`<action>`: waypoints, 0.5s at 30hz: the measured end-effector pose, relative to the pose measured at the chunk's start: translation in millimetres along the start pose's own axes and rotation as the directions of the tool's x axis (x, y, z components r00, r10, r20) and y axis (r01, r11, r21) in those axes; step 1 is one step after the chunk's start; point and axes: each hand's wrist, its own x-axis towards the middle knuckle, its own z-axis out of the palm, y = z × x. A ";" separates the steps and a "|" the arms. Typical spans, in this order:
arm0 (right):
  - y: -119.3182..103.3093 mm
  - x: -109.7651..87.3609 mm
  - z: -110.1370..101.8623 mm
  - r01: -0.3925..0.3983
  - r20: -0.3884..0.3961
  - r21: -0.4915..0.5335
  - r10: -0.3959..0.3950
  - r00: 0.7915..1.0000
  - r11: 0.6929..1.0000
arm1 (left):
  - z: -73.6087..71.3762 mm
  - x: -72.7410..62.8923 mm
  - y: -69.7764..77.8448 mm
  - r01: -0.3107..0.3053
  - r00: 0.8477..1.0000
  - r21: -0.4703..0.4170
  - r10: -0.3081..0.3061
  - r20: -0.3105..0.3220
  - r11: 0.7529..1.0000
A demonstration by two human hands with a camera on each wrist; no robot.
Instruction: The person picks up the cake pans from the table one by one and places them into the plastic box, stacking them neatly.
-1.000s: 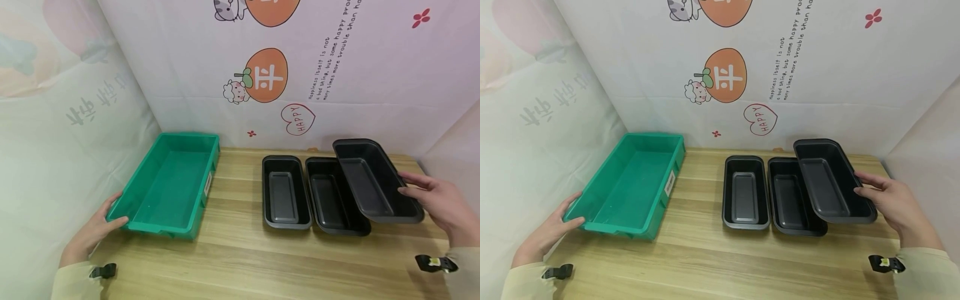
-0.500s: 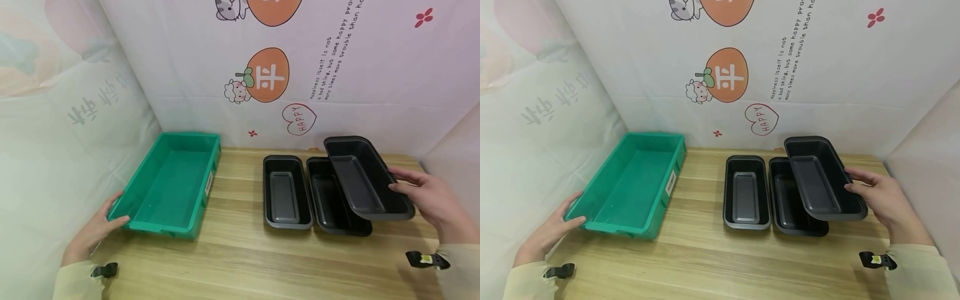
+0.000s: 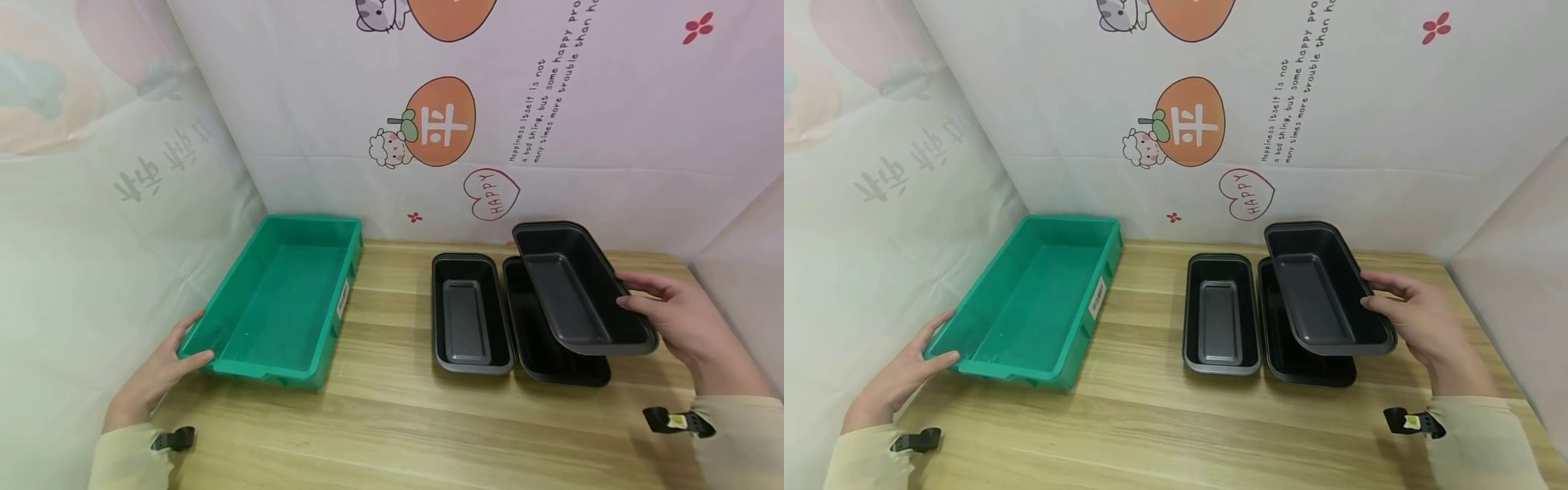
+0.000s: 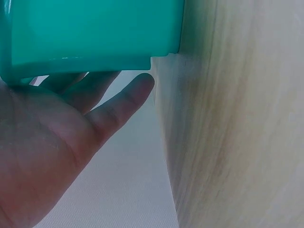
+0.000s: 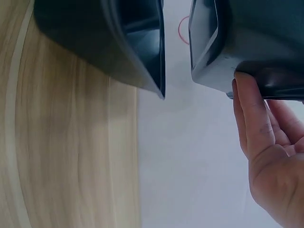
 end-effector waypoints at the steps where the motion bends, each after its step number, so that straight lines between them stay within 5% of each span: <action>1: -0.6 0.4 1.5 -0.008 0.002 0.011 0.008 1.000 1.000 | 0.0 0.0 0.3 0.000 1.000 0.003 0.000 -0.001 1.000; 15: -6.9 4.5 22.3 0.018 -0.001 0.066 -0.018 1.000 0.998 | 0.5 -0.4 1.8 0.008 1.000 0.028 -0.008 -0.012 1.000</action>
